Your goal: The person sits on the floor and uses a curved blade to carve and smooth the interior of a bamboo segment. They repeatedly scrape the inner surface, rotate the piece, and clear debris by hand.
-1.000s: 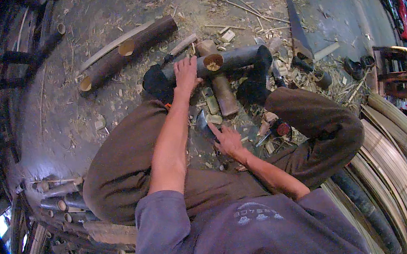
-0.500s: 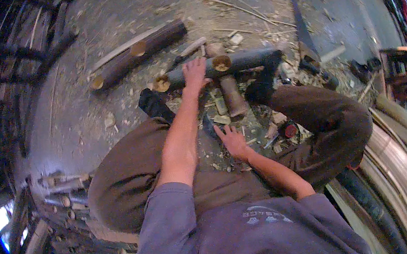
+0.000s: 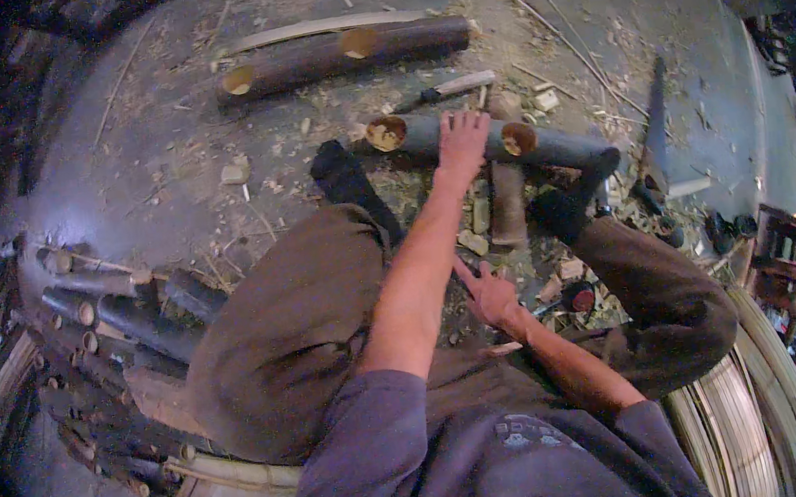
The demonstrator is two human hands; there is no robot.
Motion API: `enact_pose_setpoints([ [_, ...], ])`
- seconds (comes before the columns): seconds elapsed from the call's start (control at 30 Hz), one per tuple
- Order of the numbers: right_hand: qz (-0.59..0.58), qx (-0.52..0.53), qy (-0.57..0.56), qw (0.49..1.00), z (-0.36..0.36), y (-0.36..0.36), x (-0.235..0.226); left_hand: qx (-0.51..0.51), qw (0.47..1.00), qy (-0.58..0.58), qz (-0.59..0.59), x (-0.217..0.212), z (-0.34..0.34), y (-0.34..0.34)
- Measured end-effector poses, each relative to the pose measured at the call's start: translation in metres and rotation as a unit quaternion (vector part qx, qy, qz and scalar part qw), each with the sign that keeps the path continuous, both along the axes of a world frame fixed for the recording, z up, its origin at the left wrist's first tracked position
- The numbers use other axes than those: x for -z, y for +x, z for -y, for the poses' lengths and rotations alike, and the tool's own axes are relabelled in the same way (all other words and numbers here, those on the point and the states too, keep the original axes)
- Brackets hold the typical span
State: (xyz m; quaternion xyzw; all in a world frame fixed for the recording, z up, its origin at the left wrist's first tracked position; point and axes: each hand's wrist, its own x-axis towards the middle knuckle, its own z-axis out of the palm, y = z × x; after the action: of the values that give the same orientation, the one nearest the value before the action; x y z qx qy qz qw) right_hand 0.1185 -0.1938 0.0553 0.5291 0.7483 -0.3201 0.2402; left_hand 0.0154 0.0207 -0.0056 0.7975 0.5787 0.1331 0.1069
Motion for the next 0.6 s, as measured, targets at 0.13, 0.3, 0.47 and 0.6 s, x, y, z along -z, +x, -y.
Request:
enact_pose_setpoints([
  [0.13,-0.122,0.092,-0.015,0.988,-0.017,0.019,-0.054,0.005,0.999,-0.018,0.028,-0.003,-0.006,0.001],
  [0.3,-0.274,0.138,0.041,0.951,-0.055,0.058,-0.154,0.009,1.0,-0.007,0.016,0.003,-0.01,-0.002],
  [0.47,-0.307,0.261,0.226,0.887,-0.08,0.086,-0.233,0.019,1.0,-0.01,0.019,0.011,-0.014,-0.013],
  [0.6,-0.52,0.424,0.329,0.664,-0.126,0.103,-0.247,0.014,0.999,-0.02,0.02,0.018,-0.012,-0.009],
])
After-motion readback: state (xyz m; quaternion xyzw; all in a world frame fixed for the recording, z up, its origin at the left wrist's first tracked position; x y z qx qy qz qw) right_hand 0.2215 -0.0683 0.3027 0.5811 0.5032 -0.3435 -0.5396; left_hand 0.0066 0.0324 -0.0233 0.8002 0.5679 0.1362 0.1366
